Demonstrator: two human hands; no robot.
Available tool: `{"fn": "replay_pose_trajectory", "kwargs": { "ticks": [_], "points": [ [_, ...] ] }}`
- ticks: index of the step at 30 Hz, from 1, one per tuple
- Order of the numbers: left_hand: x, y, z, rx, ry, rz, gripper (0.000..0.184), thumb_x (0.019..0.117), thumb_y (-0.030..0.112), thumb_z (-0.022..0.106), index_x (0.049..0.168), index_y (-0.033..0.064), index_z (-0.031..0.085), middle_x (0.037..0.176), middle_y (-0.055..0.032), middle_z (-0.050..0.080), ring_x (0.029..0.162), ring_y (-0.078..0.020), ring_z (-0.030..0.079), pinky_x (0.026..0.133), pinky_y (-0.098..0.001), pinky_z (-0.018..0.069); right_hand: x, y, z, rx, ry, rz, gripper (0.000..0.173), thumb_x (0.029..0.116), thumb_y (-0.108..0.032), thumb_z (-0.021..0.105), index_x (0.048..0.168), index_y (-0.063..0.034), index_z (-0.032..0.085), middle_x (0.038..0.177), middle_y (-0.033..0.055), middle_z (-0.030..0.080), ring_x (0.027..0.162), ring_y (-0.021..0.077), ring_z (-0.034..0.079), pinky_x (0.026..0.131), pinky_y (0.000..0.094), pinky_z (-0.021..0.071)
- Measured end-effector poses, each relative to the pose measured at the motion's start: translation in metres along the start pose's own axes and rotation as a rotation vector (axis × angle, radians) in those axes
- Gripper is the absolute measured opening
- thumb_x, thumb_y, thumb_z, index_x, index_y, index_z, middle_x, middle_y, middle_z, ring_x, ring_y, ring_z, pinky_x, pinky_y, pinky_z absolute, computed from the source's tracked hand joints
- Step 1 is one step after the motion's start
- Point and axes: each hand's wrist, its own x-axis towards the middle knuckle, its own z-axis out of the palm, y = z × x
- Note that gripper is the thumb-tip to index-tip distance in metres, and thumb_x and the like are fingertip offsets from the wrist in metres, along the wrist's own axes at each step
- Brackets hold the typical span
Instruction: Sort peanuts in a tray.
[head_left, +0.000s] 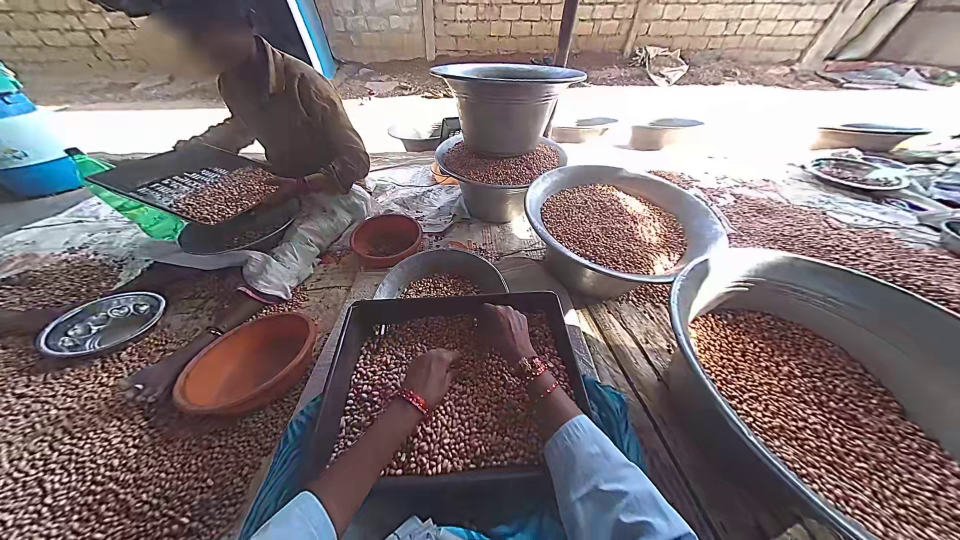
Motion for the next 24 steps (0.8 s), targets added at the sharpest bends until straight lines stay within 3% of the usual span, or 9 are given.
{"fn": "replay_pose_trajectory", "kwargs": {
  "ticks": [4,6,9,11,13,16,18,22,24],
  "points": [
    [0.007,-0.009,0.002,-0.169,0.007,0.026,0.031,0.1019,0.022,0.062,0.126,0.0053,0.071,0.122,-0.0192,0.071,0.117,-0.0338,0.068,0.105,-0.0538,0.0494,-0.002,0.003,-0.003,0.032,0.065,-0.035,0.029,0.1041,-0.021,0.049,0.117,-0.0094,0.073,0.11,0.0147,0.075,0.107,0.0333,0.071,0.089,0.0545,0.052],
    [0.007,-0.029,-0.002,-0.489,0.113,0.053,0.023,0.0997,0.015,0.067,0.117,0.0005,0.071,0.095,-0.0136,0.07,0.083,-0.0221,0.064,0.084,-0.0413,0.0519,-0.001,0.001,0.003,0.009,0.067,-0.081,0.029,0.1048,-0.02,0.049,0.115,-0.0062,0.072,0.108,0.0177,0.074,0.105,0.0356,0.071,0.087,0.0554,0.0519],
    [0.005,-0.07,-0.011,-0.993,0.387,0.073,0.02,0.0961,-0.001,0.042,0.105,-0.0026,0.06,0.072,0.0032,0.056,0.057,-0.0023,0.053,0.058,-0.019,0.0473,-0.001,-0.004,0.012,-0.023,0.04,-0.114,0.029,0.1048,-0.019,0.05,0.12,-0.0048,0.071,0.108,0.0204,0.074,0.104,0.0382,0.071,0.088,0.0557,0.0519],
    [-0.004,-0.086,-0.022,-1.054,0.486,0.014,0.027,0.0942,-0.003,0.035,0.104,-0.0032,0.06,0.073,0.0032,0.058,0.057,-0.0023,0.055,0.056,-0.0176,0.0481,0.0,-0.007,0.013,-0.044,0.024,-0.097,0.029,0.1046,-0.018,0.05,0.121,-0.004,0.07,0.108,0.0207,0.073,0.104,0.0383,0.071,0.087,0.0552,0.0518],
    [-0.014,-0.093,-0.029,-0.88,0.456,-0.056,0.021,0.0996,-0.004,0.044,0.11,-0.0051,0.062,0.081,-0.0028,0.061,0.062,-0.0048,0.057,0.06,-0.0198,0.0491,-0.001,-0.01,0.012,-0.046,0.003,-0.07,0.028,0.1043,-0.016,0.05,0.119,-0.0028,0.07,0.11,0.0208,0.073,0.105,0.0378,0.07,0.088,0.0549,0.0516],
    [-0.019,-0.084,-0.028,-0.497,0.357,-0.136,0.02,0.1016,0.01,0.063,0.117,-0.0003,0.071,0.103,-0.0169,0.072,0.09,-0.0242,0.068,0.089,-0.0439,0.0521,-0.003,-0.016,0.012,-0.035,0.013,-0.048,0.028,0.1038,-0.012,0.048,0.116,-0.0002,0.069,0.11,0.0221,0.072,0.106,0.0384,0.07,0.089,0.0546,0.0517],
    [-0.016,-0.072,-0.019,-0.355,0.333,-0.175,0.023,0.1006,0.016,0.067,0.12,0.0039,0.073,0.104,-0.0208,0.072,0.094,-0.0338,0.068,0.093,-0.0527,0.0499,-0.004,-0.018,0.013,-0.034,0.008,-0.031,0.028,0.1047,-0.013,0.047,0.118,-0.0002,0.069,0.111,0.0222,0.072,0.108,0.0384,0.07,0.09,0.0544,0.0517],
    [-0.006,-0.061,-0.011,-0.188,0.229,-0.209,0.03,0.1017,0.02,0.065,0.127,0.0065,0.071,0.119,-0.0227,0.071,0.113,-0.0398,0.068,0.104,-0.0564,0.0485,-0.006,-0.016,0.015,-0.049,0.009,-0.006,0.029,0.1044,-0.015,0.048,0.123,-0.0039,0.068,0.112,0.02,0.073,0.107,0.0366,0.07,0.09,0.0535,0.0522],
    [-0.005,-0.066,-0.012,-0.328,0.297,-0.171,0.026,0.0998,0.018,0.068,0.12,0.0021,0.072,0.104,-0.0194,0.072,0.096,-0.0323,0.069,0.094,-0.0499,0.0514,-0.008,-0.015,0.014,-0.055,0.015,0.001,0.03,0.1045,-0.015,0.047,0.122,-0.0034,0.067,0.111,0.0202,0.073,0.107,0.0369,0.07,0.089,0.0538,0.0524]
  ]
}}
